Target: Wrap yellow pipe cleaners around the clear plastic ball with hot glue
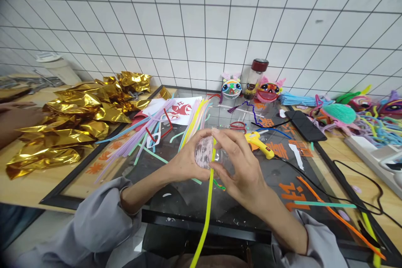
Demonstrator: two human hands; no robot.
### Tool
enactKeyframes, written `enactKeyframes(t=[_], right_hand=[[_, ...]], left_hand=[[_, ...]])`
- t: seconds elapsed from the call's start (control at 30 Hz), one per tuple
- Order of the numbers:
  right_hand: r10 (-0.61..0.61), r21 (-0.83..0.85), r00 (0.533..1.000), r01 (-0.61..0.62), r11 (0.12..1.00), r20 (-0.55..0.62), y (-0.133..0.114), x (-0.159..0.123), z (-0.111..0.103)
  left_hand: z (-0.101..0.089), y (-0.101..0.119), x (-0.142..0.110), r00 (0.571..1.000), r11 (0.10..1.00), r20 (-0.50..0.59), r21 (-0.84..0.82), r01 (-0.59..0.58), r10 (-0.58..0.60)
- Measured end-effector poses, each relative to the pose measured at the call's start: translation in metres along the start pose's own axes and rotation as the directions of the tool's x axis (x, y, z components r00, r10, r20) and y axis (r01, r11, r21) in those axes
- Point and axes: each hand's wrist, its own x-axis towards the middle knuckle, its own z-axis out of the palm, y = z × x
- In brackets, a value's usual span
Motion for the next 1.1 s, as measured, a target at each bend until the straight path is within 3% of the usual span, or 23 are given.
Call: enactKeyframes(t=[0.4, 0.83, 1.1], right_hand=[[0.004, -0.044, 1.0, -0.004, 0.999, 0.001, -0.0001, -0.0016, 0.0004], [-0.001, -0.031, 1.0, 0.001, 1.0, -0.009, -0.0023, -0.0007, 0.0028], [0.068, -0.22, 0.998, -0.064, 0.973, 0.011, 0.0011, -0.0018, 0.0008]], left_hand=[[0.0008, 0.0009, 0.0002, 1.0, 0.998, -0.019, 0.058, 0.024, -0.023], [0.0013, 0.0052, 0.0011, 0.998, 0.998, -0.021, 0.0, 0.059, -0.059], [0.0, 0.0073, 0.0018, 0.994, 0.994, -0.031, 0.012, 0.109, -0.109]])
